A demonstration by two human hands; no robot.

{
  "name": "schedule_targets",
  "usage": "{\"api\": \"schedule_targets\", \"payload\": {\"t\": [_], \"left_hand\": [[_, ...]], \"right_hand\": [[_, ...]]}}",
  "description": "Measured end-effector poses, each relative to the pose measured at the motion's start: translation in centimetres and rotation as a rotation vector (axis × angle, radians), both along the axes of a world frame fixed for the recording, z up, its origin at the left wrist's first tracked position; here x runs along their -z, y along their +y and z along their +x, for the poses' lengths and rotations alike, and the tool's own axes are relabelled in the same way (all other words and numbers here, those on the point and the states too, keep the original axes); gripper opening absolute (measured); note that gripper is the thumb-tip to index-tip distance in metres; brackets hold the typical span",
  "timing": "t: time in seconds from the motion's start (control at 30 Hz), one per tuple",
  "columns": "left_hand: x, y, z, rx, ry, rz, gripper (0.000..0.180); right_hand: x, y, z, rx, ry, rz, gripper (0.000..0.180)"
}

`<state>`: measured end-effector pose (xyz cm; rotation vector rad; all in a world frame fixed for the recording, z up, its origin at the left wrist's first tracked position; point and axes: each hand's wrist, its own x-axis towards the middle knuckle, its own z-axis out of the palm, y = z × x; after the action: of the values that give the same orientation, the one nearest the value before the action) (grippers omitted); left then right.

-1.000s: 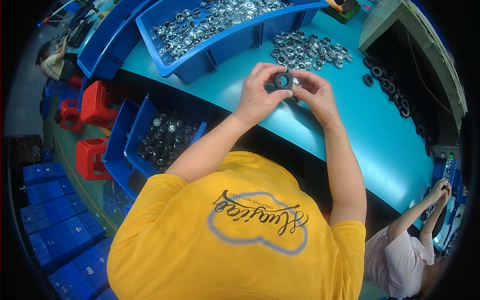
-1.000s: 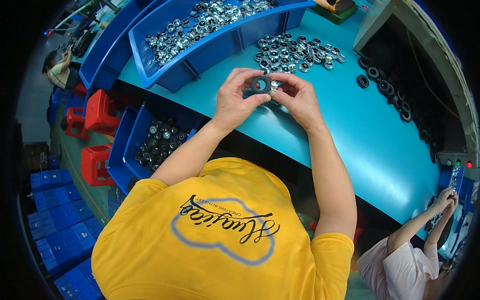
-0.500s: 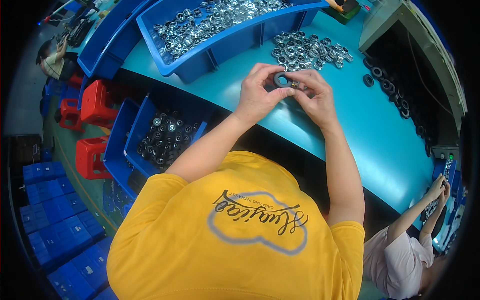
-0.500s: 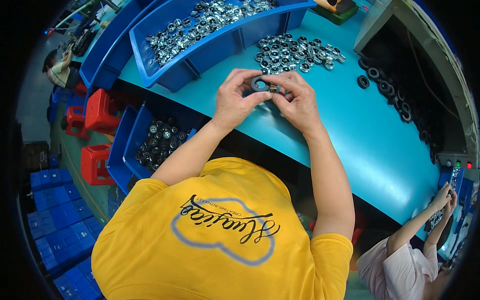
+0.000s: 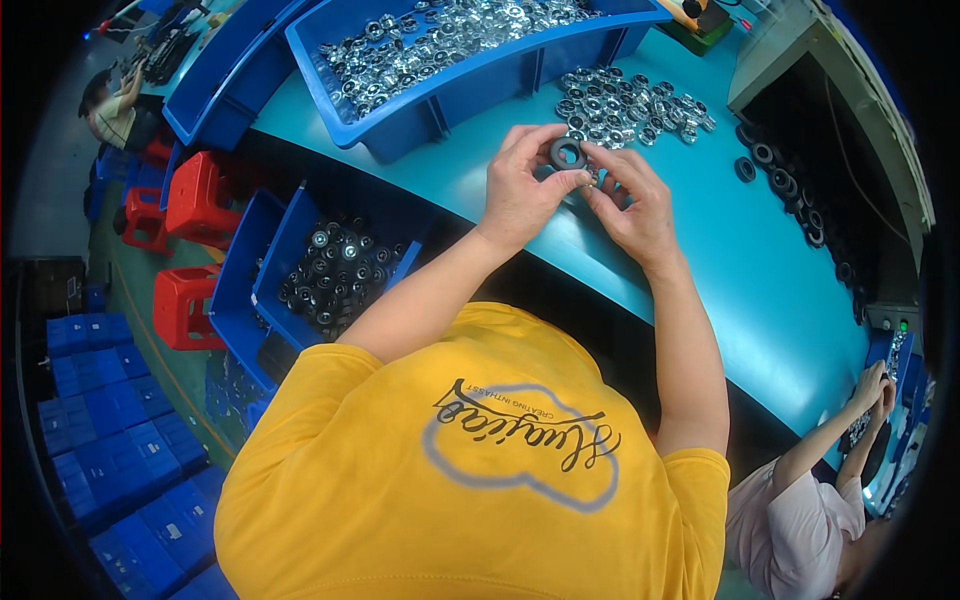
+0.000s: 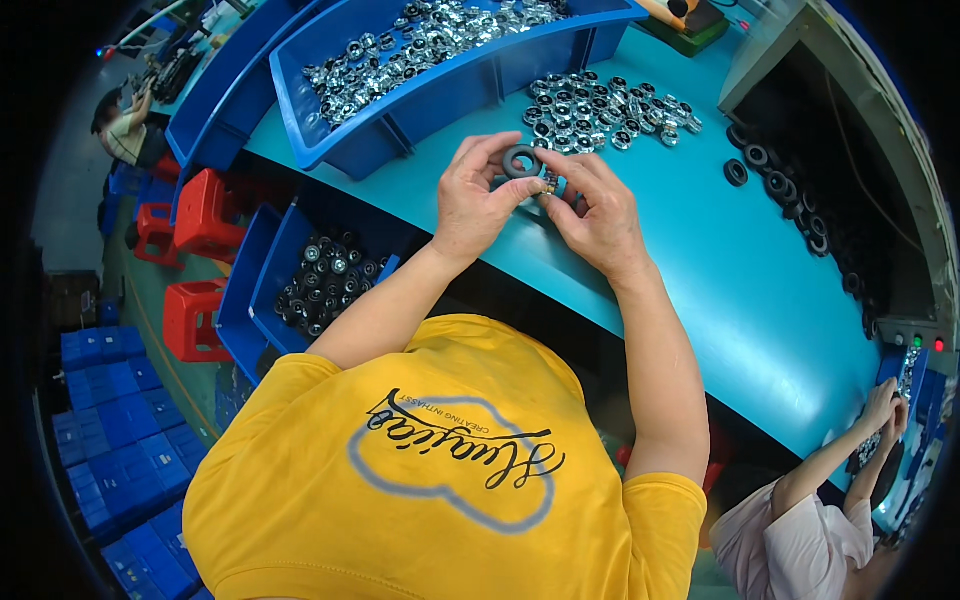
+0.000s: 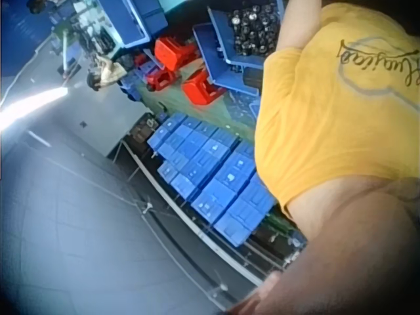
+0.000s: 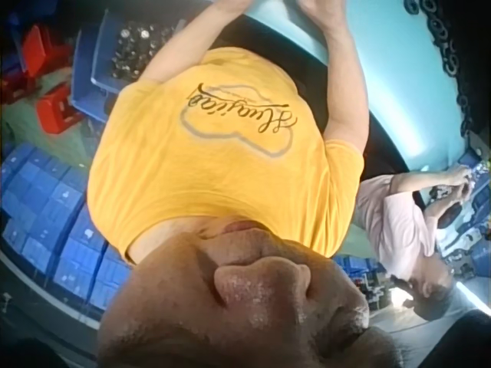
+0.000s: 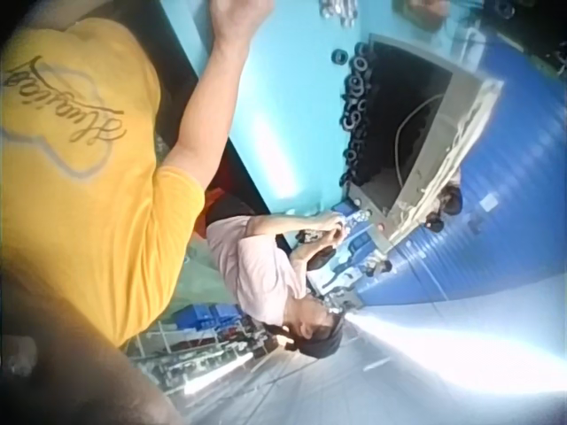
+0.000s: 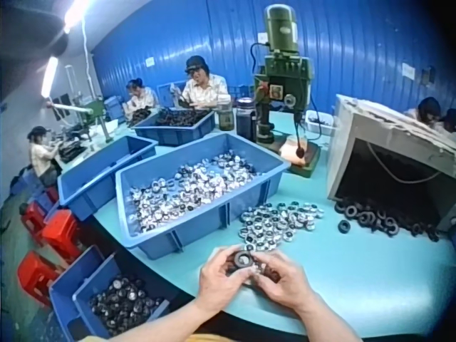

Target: Assembling metal bearings into rubber wheel parts at a factory workstation.

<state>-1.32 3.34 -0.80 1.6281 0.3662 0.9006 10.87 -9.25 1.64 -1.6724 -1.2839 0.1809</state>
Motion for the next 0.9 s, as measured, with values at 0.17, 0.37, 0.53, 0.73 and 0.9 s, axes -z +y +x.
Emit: {"api": "schedule_targets", "payload": {"t": [0.17, 0.37, 0.53, 0.73, 0.9], "left_hand": [[0.6, 0.3, 0.1, -0.040, -0.020, 0.045, 0.050], [0.3, 0.3, -0.1, -0.056, -0.001, 0.059, 0.048], [0.8, 0.9, -0.1, 0.118, -0.007, -0.172, 0.041], [0.9, 2.4, -0.7, 0.563, -0.178, -0.949, 0.052], [1.0, 2.1, -0.4, 0.559, -0.174, -1.069, 0.054]], "right_hand": [[-0.3, -0.1, -0.2, -0.034, 0.013, 0.004, 0.049], [-0.1, 0.1, -0.1, -0.044, 0.019, 0.013, 0.044], [0.8, 0.1, 0.3, 0.000, 0.160, 0.024, 0.036], [1.6, 0.4, 1.0, 0.008, 0.359, 0.128, 0.031], [1.6, 0.5, 1.5, 0.031, 0.414, 0.148, 0.027]]}}
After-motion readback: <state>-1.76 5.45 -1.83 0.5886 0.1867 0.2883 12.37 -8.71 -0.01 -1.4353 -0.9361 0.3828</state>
